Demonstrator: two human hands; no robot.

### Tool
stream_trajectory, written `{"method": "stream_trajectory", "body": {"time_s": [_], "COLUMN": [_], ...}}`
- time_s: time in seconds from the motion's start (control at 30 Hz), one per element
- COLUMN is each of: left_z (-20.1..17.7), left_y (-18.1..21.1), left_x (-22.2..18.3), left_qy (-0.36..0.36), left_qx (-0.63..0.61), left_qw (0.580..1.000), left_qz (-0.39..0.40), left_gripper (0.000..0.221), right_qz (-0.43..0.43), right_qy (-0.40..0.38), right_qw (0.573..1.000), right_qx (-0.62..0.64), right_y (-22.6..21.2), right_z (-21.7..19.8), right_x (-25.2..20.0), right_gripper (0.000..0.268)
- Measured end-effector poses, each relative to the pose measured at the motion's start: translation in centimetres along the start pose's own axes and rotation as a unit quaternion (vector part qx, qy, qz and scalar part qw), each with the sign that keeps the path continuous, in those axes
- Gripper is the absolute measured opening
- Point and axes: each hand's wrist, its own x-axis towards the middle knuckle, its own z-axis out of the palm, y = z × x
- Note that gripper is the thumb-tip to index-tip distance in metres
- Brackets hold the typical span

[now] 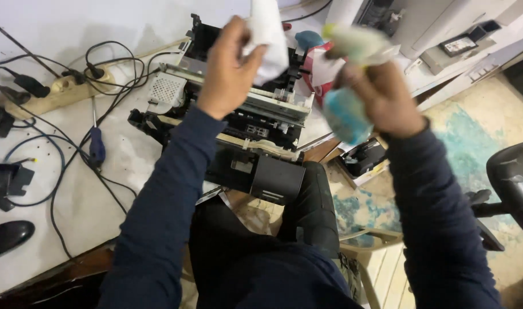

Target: The person is cleaning and repairing an inkjet printer, using a tissue and spray to clean internal components and manipulating the printer's carriage and other parts.

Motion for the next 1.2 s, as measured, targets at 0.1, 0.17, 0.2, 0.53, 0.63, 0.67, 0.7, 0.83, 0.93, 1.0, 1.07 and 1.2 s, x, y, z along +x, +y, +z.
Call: {"method": "stream_trajectory", "body": {"time_s": [0.1,0.17,0.2,0.53,0.63,0.67,0.7,0.83,0.93,1.0,1.07,1.2], "left_z": [1.5,1.7,1.4,0.2,0.7,1.0,0.9,0.9,1.1,1.2,1.2,1.3], "left_y": [-0.1,1.0,1.0,-0.5,-1.7,-2.3,-1.9,-2.0,-3.1,-3.3,-2.8,-2.6], "left_x": [-0.3,-0.9,-1.2,-2.1,-3.6,-4.4,-4.2,-3.9,-3.6,-3.5,-3.5,-3.4], "left_qy": [-0.059,-0.104,-0.105,-0.13,-0.134,-0.119,-0.119,-0.091,-0.072,-0.062,-0.051,-0.048], "left_qx": [-0.047,-0.126,-0.126,-0.217,-0.318,-0.34,-0.341,-0.259,-0.23,-0.227,-0.245,-0.257], "left_qw": [0.996,0.985,0.985,0.945,0.913,0.912,0.912,0.944,0.952,0.952,0.949,0.945], "left_qz": [-0.042,-0.056,-0.055,-0.208,-0.218,-0.195,-0.194,-0.184,-0.189,-0.195,-0.192,-0.195], "left_gripper": [0.027,0.026,0.026,0.034,0.046,0.062,0.062,0.043,0.035,0.031,0.034,0.032], "right_qz": [0.033,0.089,0.089,0.157,0.152,0.145,0.145,0.143,0.136,0.135,0.115,0.09], "right_qy": [-0.086,-0.06,-0.058,-0.094,-0.066,-0.035,-0.035,-0.033,-0.02,-0.015,-0.001,0.004], "right_qw": [0.996,0.992,0.992,0.983,0.986,0.989,0.989,0.989,0.99,0.99,0.993,0.996], "right_qx": [-0.001,-0.071,-0.072,0.004,-0.001,-0.011,-0.011,0.012,0.036,0.035,0.02,0.007], "right_y": [-1.3,-1.1,-0.9,-1.8,-2.1,-2.5,-2.6,-3.3,-3.6,-3.1,-2.2,-2.6], "right_z": [3.8,5.3,5.3,5.7,6.2,6.5,6.4,5.9,5.6,5.5,5.4,4.9], "right_x": [1.1,1.1,1.1,1.4,1.2,1.1,1.0,0.9,0.6,0.2,-0.2,0.3], "right_gripper": [0.036,0.028,0.028,0.037,0.028,0.021,0.021,0.021,0.019,0.018,0.018,0.019]}}
